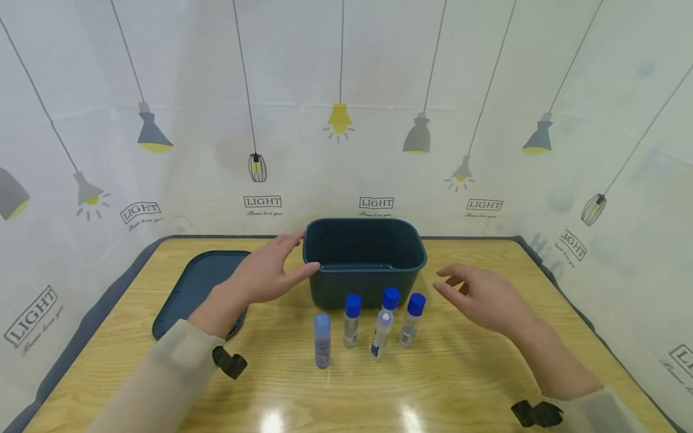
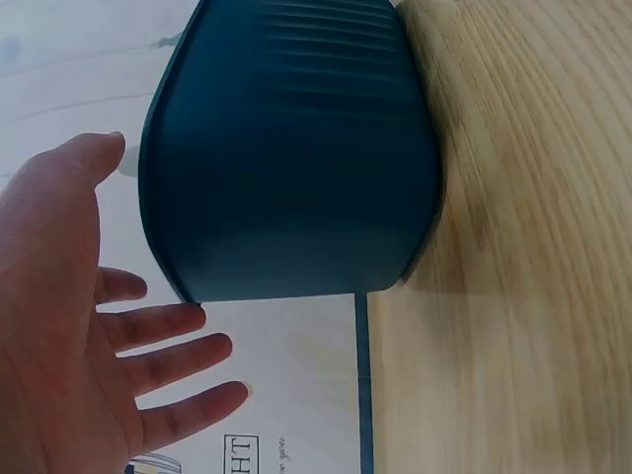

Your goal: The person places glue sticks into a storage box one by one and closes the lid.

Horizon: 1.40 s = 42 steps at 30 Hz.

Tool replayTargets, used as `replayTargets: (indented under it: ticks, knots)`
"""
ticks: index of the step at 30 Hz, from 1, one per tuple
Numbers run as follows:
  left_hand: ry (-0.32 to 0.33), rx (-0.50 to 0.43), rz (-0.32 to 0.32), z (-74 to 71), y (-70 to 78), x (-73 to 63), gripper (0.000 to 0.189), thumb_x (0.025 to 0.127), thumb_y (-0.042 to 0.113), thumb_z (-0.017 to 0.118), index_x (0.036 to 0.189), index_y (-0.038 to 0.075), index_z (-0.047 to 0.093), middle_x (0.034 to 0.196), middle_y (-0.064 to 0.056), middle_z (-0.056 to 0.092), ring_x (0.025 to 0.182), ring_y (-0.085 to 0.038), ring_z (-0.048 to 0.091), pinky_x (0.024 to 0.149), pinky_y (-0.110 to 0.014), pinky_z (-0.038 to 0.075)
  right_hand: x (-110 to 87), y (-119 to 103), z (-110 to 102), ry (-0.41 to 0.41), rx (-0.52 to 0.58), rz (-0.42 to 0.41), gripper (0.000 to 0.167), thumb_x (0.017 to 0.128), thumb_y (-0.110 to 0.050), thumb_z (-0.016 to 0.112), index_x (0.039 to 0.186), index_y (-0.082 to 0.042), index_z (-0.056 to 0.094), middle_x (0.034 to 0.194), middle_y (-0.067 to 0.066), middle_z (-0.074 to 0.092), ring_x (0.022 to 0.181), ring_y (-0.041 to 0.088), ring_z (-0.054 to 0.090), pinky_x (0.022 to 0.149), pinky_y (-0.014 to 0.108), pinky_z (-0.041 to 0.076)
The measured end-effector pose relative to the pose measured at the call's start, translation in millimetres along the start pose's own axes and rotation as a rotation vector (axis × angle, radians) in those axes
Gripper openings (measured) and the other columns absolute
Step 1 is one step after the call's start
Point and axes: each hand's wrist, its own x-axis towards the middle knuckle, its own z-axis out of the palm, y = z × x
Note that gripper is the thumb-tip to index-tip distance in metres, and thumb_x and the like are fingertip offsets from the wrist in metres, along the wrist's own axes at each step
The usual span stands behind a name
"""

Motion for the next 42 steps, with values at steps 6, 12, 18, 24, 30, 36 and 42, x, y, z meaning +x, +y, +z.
replayTargets:
  ticks: [6,12,18,24,30,36,42]
  knots:
    - [-0.088,-0.069,-0.07,4.1,5.1,11.7,0.1,0.104,0.079,0.049,0.179,0.022,0.013,0.179,-0.02,0.032,0.159,-0.045,0.043,0.123,-0.069,0.04,-4.4,-5.7,6.1,0.009,0.177,-0.084,0.04,0.112,-0.045,0.063,0.137,-0.016,0.074,0.126,0.002,0.078,0.094,0.011,0.07,0.081,0.032,0.061]
    - [-0.109,-0.094,-0.064,8.7,5.0,15.1,0.102,0.104,0.08,0.048,0.179,0.022,0.009,0.179,-0.019,0.031,0.156,-0.044,0.048,0.122,-0.067,0.043,-7.8,-8.7,16.7,-0.038,0.282,-0.164,0.041,0.11,-0.04,0.069,0.143,-0.015,0.071,0.139,0.004,0.074,0.096,0.007,0.069,0.084,0.028,0.061]
    - [-0.117,-0.119,-0.06,9.2,4.2,14.7,0.105,0.104,0.08,0.048,0.179,0.02,0.005,0.181,-0.018,0.028,0.154,-0.043,0.051,0.122,-0.066,0.043,-8.4,-12.3,25.6,-0.08,0.306,-0.17,0.051,0.108,-0.041,0.072,0.149,-0.012,0.066,0.139,0.003,0.072,0.091,0.006,0.068,0.08,0.027,0.06]
    - [-0.121,-0.143,-0.053,12.2,2.0,15.6,0.107,0.104,0.081,0.048,0.179,0.019,0.003,0.183,-0.016,0.023,0.156,-0.042,0.048,0.125,-0.064,0.041,-8.5,-13.0,29.8,-0.092,0.301,-0.176,0.049,0.108,-0.037,0.073,0.149,-0.011,0.065,0.125,0.001,0.074,0.086,0.005,0.067,0.074,0.027,0.06]
    - [-0.124,-0.171,-0.059,14.5,1.4,15.5,0.108,0.103,0.082,0.047,0.179,0.02,0.001,0.183,-0.014,0.022,0.149,-0.04,0.057,0.124,-0.063,0.042,-7.2,-11.1,33.8,-0.092,0.312,-0.166,0.046,0.107,-0.031,0.075,0.147,-0.011,0.066,0.117,0.0,0.075,0.083,0.007,0.067,0.073,0.027,0.059]
    - [-0.127,-0.185,-0.065,15.1,1.6,15.1,0.108,0.103,0.083,0.047,0.179,0.022,-0.001,0.183,-0.012,0.023,0.138,-0.036,0.066,0.12,-0.061,0.047,-7.2,-10.9,34.7,-0.078,0.324,-0.173,0.043,0.107,-0.031,0.075,0.144,-0.011,0.068,0.113,-0.002,0.076,0.081,0.006,0.066,0.071,0.026,0.058]
    - [-0.122,-0.181,-0.064,15.5,1.0,15.3,0.108,0.103,0.083,0.047,0.179,0.022,0.0,0.182,-0.012,0.028,0.127,-0.029,0.072,0.113,-0.058,0.053,-8.8,-10.9,34.5,-0.057,0.328,-0.189,0.039,0.106,-0.028,0.076,0.141,-0.011,0.07,0.11,-0.005,0.075,0.08,0.005,0.065,0.07,0.026,0.057]
